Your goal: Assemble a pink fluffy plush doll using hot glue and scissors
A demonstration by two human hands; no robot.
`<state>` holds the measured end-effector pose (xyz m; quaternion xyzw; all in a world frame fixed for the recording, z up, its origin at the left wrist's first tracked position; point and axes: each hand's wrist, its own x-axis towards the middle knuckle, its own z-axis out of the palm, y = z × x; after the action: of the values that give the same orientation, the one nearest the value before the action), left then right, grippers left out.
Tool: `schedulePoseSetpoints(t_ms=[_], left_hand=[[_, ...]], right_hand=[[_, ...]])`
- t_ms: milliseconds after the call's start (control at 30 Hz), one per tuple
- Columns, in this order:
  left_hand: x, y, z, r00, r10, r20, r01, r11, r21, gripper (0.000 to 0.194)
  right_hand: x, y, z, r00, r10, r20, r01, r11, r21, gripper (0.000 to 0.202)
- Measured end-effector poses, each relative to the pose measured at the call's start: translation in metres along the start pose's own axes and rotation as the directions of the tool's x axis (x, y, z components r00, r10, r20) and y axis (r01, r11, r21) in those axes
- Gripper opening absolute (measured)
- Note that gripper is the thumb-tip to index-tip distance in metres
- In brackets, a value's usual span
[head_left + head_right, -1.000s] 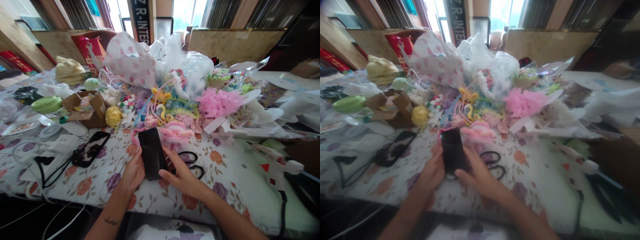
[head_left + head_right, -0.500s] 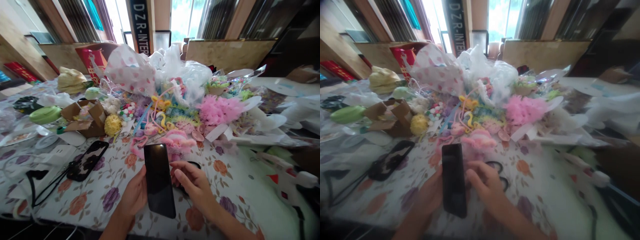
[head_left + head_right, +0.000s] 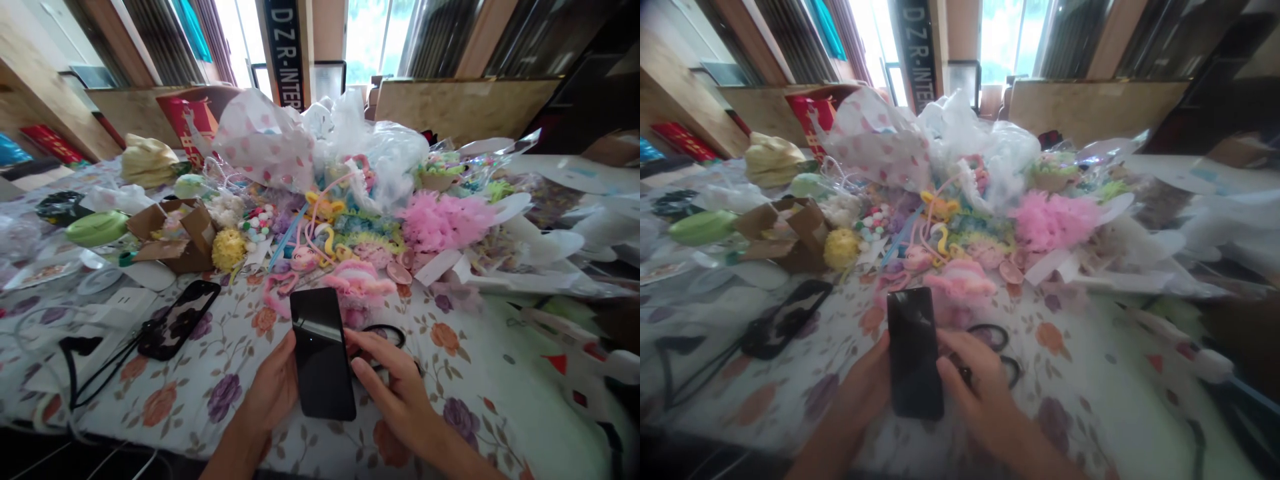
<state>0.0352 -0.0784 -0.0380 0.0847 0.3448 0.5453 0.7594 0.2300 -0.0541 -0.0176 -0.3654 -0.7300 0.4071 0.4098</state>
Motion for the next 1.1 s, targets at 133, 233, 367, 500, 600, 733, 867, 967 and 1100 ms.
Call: schedulePoseSetpoints(t_ms=[133, 233, 367, 500, 600, 733, 867, 967, 1100], left_hand=[[0.001, -0.001, 0.001, 0.996, 0.05, -0.073, -0.052, 0.998, -0.022, 0.042], [0.001, -0.001, 0.001, 0.996, 0.046, -0.078, -0.047, 0.999, -0.011, 0.039], [0.0, 0.0, 0.001, 0.999, 0.023, -0.049, -0.023, 1.0, 0.013, 0.046], [-0.001, -0.001, 0.002, 0.998, 0.044, -0.033, -0.044, 0.999, -0.006, 0.049], [-0.001, -0.002, 0.001, 0.998, 0.048, -0.028, -0.049, 0.999, -0.005, 0.049], [-0.001, -0.003, -0.002, 1.0, 0.02, -0.021, -0.019, 1.0, 0.009, 0.051], [-0.002, -0.002, -0.003, 1.0, 0.003, 0.02, -0.003, 1.0, 0.006, 0.054], [-0.001, -0.002, -0.003, 0.999, 0.03, 0.024, -0.03, 1.0, 0.008, 0.053], [0.001, -0.002, -0.004, 0.997, 0.073, 0.009, -0.073, 0.997, -0.008, 0.047]], right_hand=[[-0.007, -0.001, 0.0, 0.998, -0.051, 0.026, 0.053, 0.994, -0.096, 0.04], [-0.011, 0.002, 0.004, 0.998, -0.055, 0.036, 0.059, 0.992, -0.112, 0.045], [-0.012, 0.005, 0.008, 0.998, -0.025, 0.052, 0.028, 0.997, -0.066, 0.05], [-0.012, 0.007, 0.012, 0.997, 0.018, 0.076, -0.02, 0.999, 0.027, 0.053], [-0.014, 0.01, 0.014, 0.995, 0.06, 0.081, -0.066, 0.996, 0.067, 0.054], [-0.016, 0.012, 0.016, 0.994, 0.087, 0.065, -0.094, 0.988, 0.126, 0.051], [-0.014, 0.009, 0.015, 0.988, 0.132, 0.077, -0.145, 0.967, 0.208, 0.046], [-0.013, 0.01, 0.016, 0.973, 0.203, 0.113, -0.229, 0.915, 0.333, 0.049], [-0.016, 0.015, 0.02, 0.927, 0.279, 0.252, -0.371, 0.785, 0.496, 0.058]])
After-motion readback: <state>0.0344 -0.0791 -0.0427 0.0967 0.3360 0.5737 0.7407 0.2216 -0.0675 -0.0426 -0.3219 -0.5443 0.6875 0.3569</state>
